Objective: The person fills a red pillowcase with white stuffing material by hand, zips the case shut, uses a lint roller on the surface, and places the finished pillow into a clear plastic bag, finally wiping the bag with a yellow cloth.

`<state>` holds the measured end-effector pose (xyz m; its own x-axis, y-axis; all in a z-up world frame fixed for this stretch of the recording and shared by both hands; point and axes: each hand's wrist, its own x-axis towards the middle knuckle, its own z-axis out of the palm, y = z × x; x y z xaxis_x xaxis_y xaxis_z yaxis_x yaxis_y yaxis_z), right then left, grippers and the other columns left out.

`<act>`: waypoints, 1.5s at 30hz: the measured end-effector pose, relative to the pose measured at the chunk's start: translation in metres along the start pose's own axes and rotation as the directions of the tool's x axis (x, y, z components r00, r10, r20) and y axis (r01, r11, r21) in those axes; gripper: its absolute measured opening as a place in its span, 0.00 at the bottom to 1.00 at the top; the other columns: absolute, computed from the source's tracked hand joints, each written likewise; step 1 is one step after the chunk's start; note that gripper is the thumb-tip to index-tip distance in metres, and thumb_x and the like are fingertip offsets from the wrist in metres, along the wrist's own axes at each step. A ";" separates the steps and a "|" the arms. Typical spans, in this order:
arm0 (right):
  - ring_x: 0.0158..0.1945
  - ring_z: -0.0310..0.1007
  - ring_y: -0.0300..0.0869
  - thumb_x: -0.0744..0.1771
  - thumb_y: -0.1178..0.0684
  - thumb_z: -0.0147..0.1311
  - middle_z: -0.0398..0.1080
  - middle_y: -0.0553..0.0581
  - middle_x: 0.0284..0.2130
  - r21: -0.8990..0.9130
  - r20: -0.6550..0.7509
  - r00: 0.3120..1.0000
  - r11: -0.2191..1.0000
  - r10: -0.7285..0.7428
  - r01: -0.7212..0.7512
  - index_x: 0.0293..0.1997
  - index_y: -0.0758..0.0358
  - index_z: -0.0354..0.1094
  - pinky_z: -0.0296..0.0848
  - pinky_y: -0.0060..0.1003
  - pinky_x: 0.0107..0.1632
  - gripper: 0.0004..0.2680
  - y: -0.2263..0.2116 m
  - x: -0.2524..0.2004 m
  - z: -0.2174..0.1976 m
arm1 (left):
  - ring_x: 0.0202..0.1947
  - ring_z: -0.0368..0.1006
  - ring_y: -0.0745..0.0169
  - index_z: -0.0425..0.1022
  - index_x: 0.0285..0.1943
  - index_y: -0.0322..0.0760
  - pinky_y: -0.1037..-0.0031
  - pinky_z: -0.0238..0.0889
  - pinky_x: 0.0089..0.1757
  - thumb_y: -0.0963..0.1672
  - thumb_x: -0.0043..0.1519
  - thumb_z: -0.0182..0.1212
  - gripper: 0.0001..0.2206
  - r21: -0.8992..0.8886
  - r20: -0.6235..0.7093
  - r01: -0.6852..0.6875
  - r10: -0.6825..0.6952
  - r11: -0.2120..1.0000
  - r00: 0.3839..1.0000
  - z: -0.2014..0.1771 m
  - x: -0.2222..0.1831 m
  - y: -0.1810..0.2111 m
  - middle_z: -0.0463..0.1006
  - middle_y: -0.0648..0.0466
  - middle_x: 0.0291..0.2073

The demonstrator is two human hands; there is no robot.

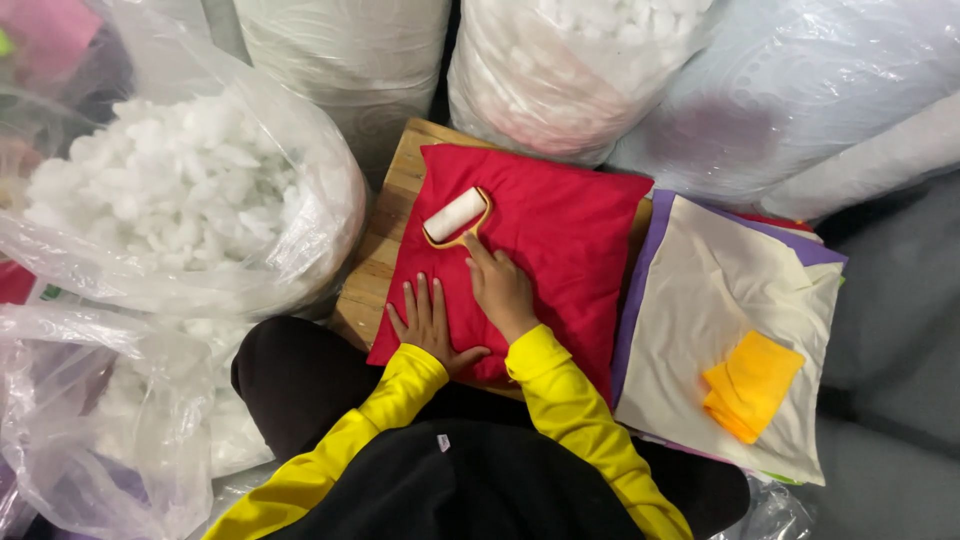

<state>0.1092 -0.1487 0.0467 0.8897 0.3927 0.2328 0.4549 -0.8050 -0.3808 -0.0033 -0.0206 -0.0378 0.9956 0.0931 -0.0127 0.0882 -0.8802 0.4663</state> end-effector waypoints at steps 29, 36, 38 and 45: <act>0.23 0.69 0.50 0.61 0.58 0.61 0.74 0.61 0.22 0.415 -0.031 0.739 0.682 0.673 -0.603 0.38 0.71 0.73 0.70 0.40 0.31 0.08 0.125 -0.242 -0.057 | 0.44 0.77 0.49 0.76 0.63 0.47 0.70 0.70 0.46 0.36 0.40 0.67 0.35 -0.434 -0.072 -0.188 0.175 0.881 0.982 -0.081 -0.018 -0.056 0.80 0.49 0.48; 0.22 0.67 0.37 0.66 0.60 0.53 0.69 0.52 0.29 0.969 -0.097 0.628 0.217 0.772 -0.117 0.52 0.64 0.64 0.62 0.24 0.23 0.10 0.108 -0.227 -0.176 | 0.27 0.66 0.65 0.77 0.51 0.30 0.80 0.61 0.35 0.36 0.45 0.62 0.21 -0.694 -0.405 -0.391 0.121 0.604 0.906 -0.237 -0.027 0.038 0.77 0.53 0.31; 0.25 0.66 0.34 0.68 0.59 0.51 0.69 0.50 0.32 0.990 -0.093 0.672 0.140 0.735 -0.015 0.58 0.59 0.63 0.64 0.26 0.27 0.12 0.093 -0.222 -0.211 | 0.33 0.70 0.63 0.76 0.48 0.28 0.78 0.64 0.41 0.36 0.50 0.64 0.15 -0.740 -0.432 -0.405 0.082 0.537 0.898 -0.260 -0.031 0.053 0.78 0.50 0.36; 0.21 0.68 0.37 0.69 0.52 0.58 0.69 0.53 0.25 0.985 -0.085 0.580 -0.021 0.810 0.172 0.52 0.50 0.72 0.81 0.39 0.49 0.07 0.094 -0.145 -0.233 | 0.18 0.66 0.71 0.76 0.40 0.28 0.82 0.60 0.26 0.40 0.64 0.68 0.06 -0.915 -0.351 -0.308 -0.136 0.259 0.927 -0.273 0.046 0.073 0.66 0.54 0.12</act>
<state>0.0139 -0.3855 0.1858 0.8817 -0.4616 -0.0976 0.1811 0.5221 -0.8334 0.0404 0.0470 0.2369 0.8991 0.3691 0.2351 -0.3136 0.1689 0.9344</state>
